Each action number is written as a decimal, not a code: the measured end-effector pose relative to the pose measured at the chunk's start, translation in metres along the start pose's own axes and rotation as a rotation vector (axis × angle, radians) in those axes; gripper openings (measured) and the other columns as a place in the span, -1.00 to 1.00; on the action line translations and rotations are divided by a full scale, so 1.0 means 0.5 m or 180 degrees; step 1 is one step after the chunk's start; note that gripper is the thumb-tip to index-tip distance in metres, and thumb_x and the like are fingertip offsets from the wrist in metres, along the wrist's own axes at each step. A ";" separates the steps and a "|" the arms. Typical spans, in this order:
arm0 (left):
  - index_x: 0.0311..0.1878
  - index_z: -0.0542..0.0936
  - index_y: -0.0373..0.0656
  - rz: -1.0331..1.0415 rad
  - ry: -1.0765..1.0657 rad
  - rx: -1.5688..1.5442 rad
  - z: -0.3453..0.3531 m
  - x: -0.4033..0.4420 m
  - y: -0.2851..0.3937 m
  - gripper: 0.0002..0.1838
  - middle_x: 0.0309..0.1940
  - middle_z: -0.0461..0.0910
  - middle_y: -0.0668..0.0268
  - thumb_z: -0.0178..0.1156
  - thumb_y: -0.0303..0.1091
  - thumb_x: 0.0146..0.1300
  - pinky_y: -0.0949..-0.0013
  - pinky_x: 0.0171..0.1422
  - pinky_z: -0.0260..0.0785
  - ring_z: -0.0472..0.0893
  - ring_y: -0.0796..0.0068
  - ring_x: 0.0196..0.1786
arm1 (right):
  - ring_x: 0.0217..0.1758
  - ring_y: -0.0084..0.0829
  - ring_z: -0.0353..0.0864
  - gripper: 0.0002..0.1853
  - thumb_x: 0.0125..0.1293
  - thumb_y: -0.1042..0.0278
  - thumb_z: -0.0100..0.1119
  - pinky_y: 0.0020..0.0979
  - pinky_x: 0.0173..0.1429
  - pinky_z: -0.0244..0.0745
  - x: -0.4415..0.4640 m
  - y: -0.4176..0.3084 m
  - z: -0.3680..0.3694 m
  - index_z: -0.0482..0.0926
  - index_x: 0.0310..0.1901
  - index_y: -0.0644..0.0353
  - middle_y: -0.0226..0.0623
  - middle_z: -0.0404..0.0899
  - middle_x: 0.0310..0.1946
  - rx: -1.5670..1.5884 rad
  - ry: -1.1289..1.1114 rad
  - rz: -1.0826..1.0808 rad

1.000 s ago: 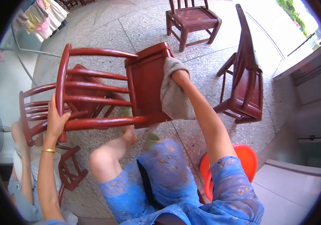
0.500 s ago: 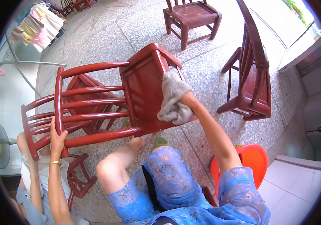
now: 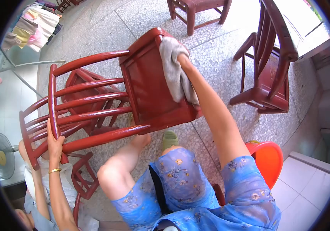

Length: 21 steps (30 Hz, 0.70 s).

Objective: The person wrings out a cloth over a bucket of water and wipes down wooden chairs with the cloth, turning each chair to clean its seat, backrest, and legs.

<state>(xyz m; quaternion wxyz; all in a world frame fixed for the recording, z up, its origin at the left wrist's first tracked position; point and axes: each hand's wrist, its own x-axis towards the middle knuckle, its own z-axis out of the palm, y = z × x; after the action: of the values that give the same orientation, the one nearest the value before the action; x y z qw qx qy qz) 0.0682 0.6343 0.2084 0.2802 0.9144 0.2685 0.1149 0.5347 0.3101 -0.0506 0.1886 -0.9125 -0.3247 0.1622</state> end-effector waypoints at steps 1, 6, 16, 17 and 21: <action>0.54 0.05 -0.15 -0.0016 -0.0032 0.0019 0.002 0.003 -0.005 -0.03 0.47 0.16 0.15 -0.04 -0.72 -0.09 0.39 0.51 -0.01 0.18 0.30 0.49 | 0.34 -0.29 0.37 -0.58 0.40 0.27 0.00 -0.26 0.40 0.29 0.059 0.019 -0.009 0.45 0.23 0.23 -0.10 0.42 0.23 -0.0143 -0.0139 0.0069; 0.54 0.01 -0.17 0.0168 0.0042 0.0445 -0.006 0.013 -0.048 -0.04 0.47 0.15 0.07 -0.01 -0.71 -0.04 0.36 0.53 -0.03 0.17 0.21 0.50 | 0.39 -0.27 0.35 -0.55 0.38 0.24 0.04 -0.23 0.42 0.28 0.008 0.038 0.012 0.46 0.24 0.25 -0.07 0.40 0.29 -0.1030 -0.0728 0.0331; 0.52 0.00 -0.15 0.0663 0.0392 0.0872 0.020 0.009 0.048 -0.06 0.23 0.40 -0.18 0.08 -0.59 0.00 0.12 0.29 0.33 0.47 -0.10 0.23 | 0.46 -0.28 0.25 -0.50 0.43 0.22 -0.12 -0.21 0.51 0.11 -0.378 0.034 0.100 0.34 0.36 0.15 -0.14 0.30 0.39 -0.1710 0.0943 -0.0250; 0.52 0.00 -0.17 0.0358 0.0304 0.0848 0.019 0.000 0.082 -0.06 0.22 0.40 -0.20 0.10 -0.58 -0.01 0.08 0.28 0.34 0.46 -0.15 0.21 | 0.46 -0.28 0.25 -0.50 0.43 0.22 -0.13 -0.21 0.51 0.10 -0.438 0.024 0.102 0.33 0.36 0.14 -0.14 0.30 0.38 -0.1921 0.0988 -0.0270; 0.53 -0.01 -0.12 0.0794 0.0656 0.1028 0.030 -0.052 0.102 -0.04 0.22 0.40 -0.18 0.12 -0.57 -0.02 0.05 0.23 0.38 0.48 -0.17 0.18 | 0.44 -0.29 0.27 -0.51 0.44 0.20 -0.16 -0.19 0.51 0.08 -0.572 -0.025 0.075 0.33 0.36 0.11 -0.16 0.33 0.36 -0.2712 0.1186 -0.0308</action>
<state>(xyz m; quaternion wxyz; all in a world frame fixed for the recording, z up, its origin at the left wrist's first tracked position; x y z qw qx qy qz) 0.0740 0.5775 0.2238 0.0849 0.9570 0.1955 0.1969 0.3016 0.1410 -0.0282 -0.1404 -0.9061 -0.3652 -0.1612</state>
